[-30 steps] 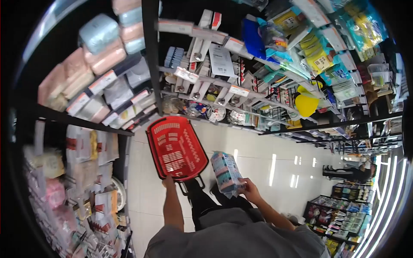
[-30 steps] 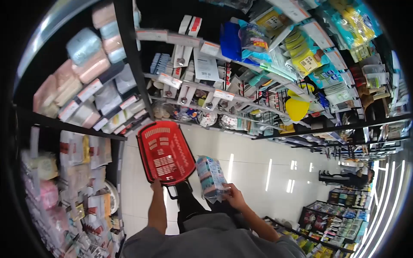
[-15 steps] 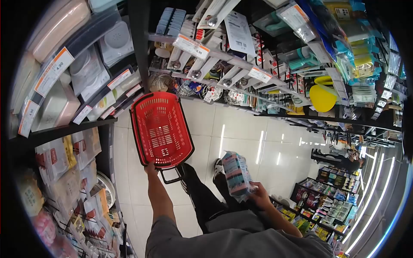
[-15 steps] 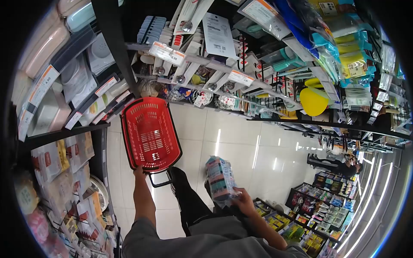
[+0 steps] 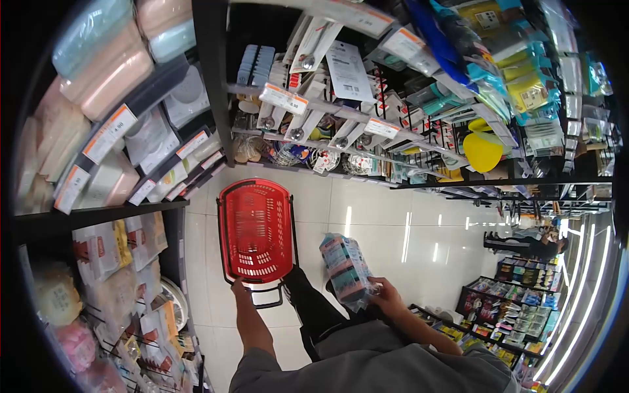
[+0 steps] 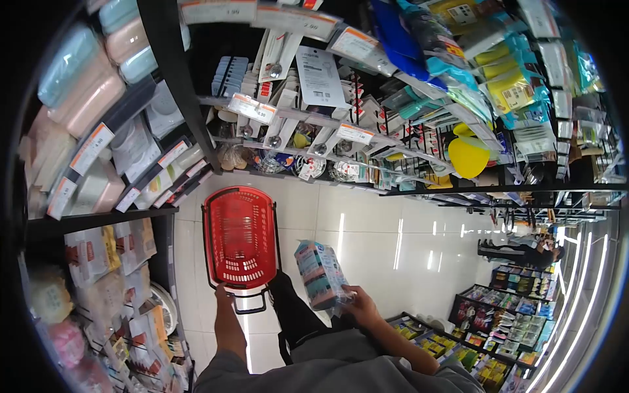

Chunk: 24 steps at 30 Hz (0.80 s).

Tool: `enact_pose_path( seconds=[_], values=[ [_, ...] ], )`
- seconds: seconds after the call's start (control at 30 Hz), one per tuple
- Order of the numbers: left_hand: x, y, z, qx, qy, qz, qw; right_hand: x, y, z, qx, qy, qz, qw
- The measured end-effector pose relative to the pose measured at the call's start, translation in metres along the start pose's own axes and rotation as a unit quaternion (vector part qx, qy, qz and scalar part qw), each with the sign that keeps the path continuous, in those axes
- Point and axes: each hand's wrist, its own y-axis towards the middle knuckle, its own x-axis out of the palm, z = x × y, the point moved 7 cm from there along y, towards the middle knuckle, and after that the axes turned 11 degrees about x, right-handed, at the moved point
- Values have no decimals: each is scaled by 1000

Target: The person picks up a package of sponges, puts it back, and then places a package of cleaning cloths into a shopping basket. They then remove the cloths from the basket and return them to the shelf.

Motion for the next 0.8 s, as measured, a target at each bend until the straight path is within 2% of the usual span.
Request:
enact_pose_path(
  seconds=[0.07,0.1,0.13,0.17,0.2,0.27,0.3,0.33,0.37,0.4,0.43,0.47,0.53,0.57,0.63,0.67,0.73,0.8],
  values=[
    [4,-24,14,19,40,-10,999,1,1,-10,-16,7,-3,1000],
    [3,18,-14,18,-10,-74,997,1,1,-15,-35,8,-9,999],
    [12,8,-10,-14,34,-70,997,1,-1,-21,-52,9,-14,999],
    [41,-54,25,58,84,-183,978,2,-6,-35,-69,0,-5,998],
    [53,-6,-7,72,146,-277,947,2,-7,-42,-67,9,-10,998],
    [114,-109,30,70,229,-328,914,-1,-15,-63,-138,2,12,990],
    [146,-147,35,86,185,-432,879,0,-21,-75,-164,-11,28,986],
    [174,-208,57,94,114,-450,881,-1,-27,-93,-194,-24,45,980],
    [198,-274,81,99,98,-482,865,-4,-36,-110,-196,-58,56,977],
    [216,-311,90,83,86,-508,853,-6,-45,-122,-199,-92,69,973],
    [234,-341,99,66,1,-544,836,-9,-53,-137,-287,-88,102,948],
    [238,-377,110,77,10,-539,839,-14,-57,-140,-291,-76,95,949],
    [246,-482,161,85,-205,-604,765,-25,-75,-159,-408,-136,129,893],
    [245,-510,171,97,-200,-604,766,-32,-80,-163,-384,-101,108,911],
    [248,-572,192,306,-69,-649,693,-46,-96,-177,-428,-113,125,888],
    [249,-595,193,319,-67,-646,690,-55,-105,-182,-458,-130,145,867],
    [256,-629,197,418,41,-579,699,-76,-110,-184,-481,-131,125,858],
    [267,-658,193,438,24,-562,701,-98,-117,-193,-499,-116,81,855]
  ],
)
